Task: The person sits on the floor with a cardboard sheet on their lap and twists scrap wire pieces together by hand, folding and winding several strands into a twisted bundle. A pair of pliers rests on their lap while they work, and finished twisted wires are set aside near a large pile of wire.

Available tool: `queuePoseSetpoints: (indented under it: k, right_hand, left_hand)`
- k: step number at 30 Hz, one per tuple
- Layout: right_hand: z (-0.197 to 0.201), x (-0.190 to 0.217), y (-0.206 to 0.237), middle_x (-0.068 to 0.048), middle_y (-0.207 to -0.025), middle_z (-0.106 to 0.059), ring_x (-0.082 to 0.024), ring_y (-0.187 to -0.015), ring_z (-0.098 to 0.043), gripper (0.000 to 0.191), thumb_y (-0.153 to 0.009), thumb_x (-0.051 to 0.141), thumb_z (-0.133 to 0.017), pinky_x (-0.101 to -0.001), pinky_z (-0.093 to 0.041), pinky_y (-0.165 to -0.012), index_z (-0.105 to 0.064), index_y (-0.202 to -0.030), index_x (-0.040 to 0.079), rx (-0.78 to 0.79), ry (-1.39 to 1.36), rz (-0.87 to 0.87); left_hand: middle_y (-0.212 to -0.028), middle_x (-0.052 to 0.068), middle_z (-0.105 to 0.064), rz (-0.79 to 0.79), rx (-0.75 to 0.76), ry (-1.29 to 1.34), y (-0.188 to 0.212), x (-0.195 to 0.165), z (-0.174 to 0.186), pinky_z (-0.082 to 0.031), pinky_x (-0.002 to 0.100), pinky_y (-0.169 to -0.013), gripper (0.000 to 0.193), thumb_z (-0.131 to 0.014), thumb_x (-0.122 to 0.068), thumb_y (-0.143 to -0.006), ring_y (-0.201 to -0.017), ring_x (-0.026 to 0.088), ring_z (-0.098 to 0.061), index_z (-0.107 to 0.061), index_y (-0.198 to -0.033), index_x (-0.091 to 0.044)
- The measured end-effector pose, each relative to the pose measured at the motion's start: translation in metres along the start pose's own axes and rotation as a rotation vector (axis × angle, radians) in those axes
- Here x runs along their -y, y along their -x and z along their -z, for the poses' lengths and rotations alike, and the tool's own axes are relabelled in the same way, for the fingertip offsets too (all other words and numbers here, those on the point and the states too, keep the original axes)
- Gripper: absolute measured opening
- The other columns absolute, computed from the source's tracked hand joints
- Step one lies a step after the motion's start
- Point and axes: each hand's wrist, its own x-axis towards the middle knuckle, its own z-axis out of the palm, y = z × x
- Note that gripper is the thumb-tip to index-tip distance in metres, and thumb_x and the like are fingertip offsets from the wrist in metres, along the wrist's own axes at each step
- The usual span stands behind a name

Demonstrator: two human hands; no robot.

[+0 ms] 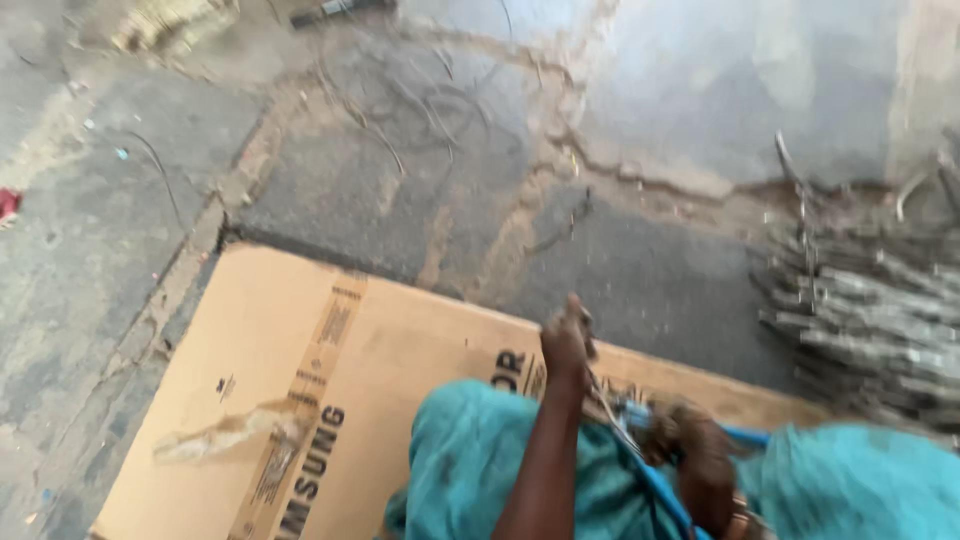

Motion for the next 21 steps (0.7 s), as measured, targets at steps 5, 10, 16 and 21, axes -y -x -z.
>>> queuePoseSetpoints:
  k: [5,10,16,21]
  right_hand:
    - [0.044,0.024,-0.011,-0.015,-0.087,-0.061,-0.029,-0.086,-0.066,0.046,-0.117,0.031,-0.041,-0.0395,-0.054,-0.083,-0.059,-0.094,-0.004,-0.242,-0.400,-0.275]
    - [0.049,0.041,-0.007,-0.019,-0.102,-0.073,-0.028,-0.098,-0.072,0.033,-0.104,0.019,-0.051,-0.0387,-0.055,-0.090,-0.063,-0.121,-0.006,-0.460,-0.056,-0.580]
    - [0.053,0.043,-0.003,-0.017,-0.103,-0.073,-0.027,-0.098,-0.073,0.028,-0.104,0.014,-0.055,-0.0391,-0.059,-0.090,-0.063,-0.123,-0.006,-0.556,-0.099,-0.541]
    - [0.059,0.044,-0.003,-0.016,-0.103,-0.071,-0.026,-0.096,-0.072,0.028,-0.105,0.016,-0.055,-0.0404,-0.059,-0.087,-0.063,-0.123,-0.003,-0.576,-0.139,-0.528]
  left_hand:
    - [-0.068,0.000,-0.057,-0.050,0.440,0.134,0.021,-0.013,0.008,-0.044,0.026,-0.051,0.029,-0.061,-0.032,-0.107,-0.056,0.009,-0.052,-0.066,-0.097,-0.005]
    - [-0.077,0.003,-0.064,-0.019,0.495,0.216,0.034,-0.032,0.002,-0.052,0.028,-0.060,0.029,-0.060,-0.031,-0.106,-0.064,0.012,-0.059,-0.066,-0.102,-0.003]
    - [-0.087,0.009,-0.070,0.021,0.614,0.305,0.056,-0.045,-0.005,-0.061,0.035,-0.075,0.038,-0.055,-0.033,-0.106,-0.081,0.018,-0.070,-0.068,-0.114,0.001]
    - [-0.098,0.014,-0.075,-0.072,0.668,0.175,0.065,-0.053,-0.007,-0.060,0.035,-0.077,0.031,-0.056,-0.026,-0.109,-0.080,0.020,-0.070,-0.066,-0.119,0.002]
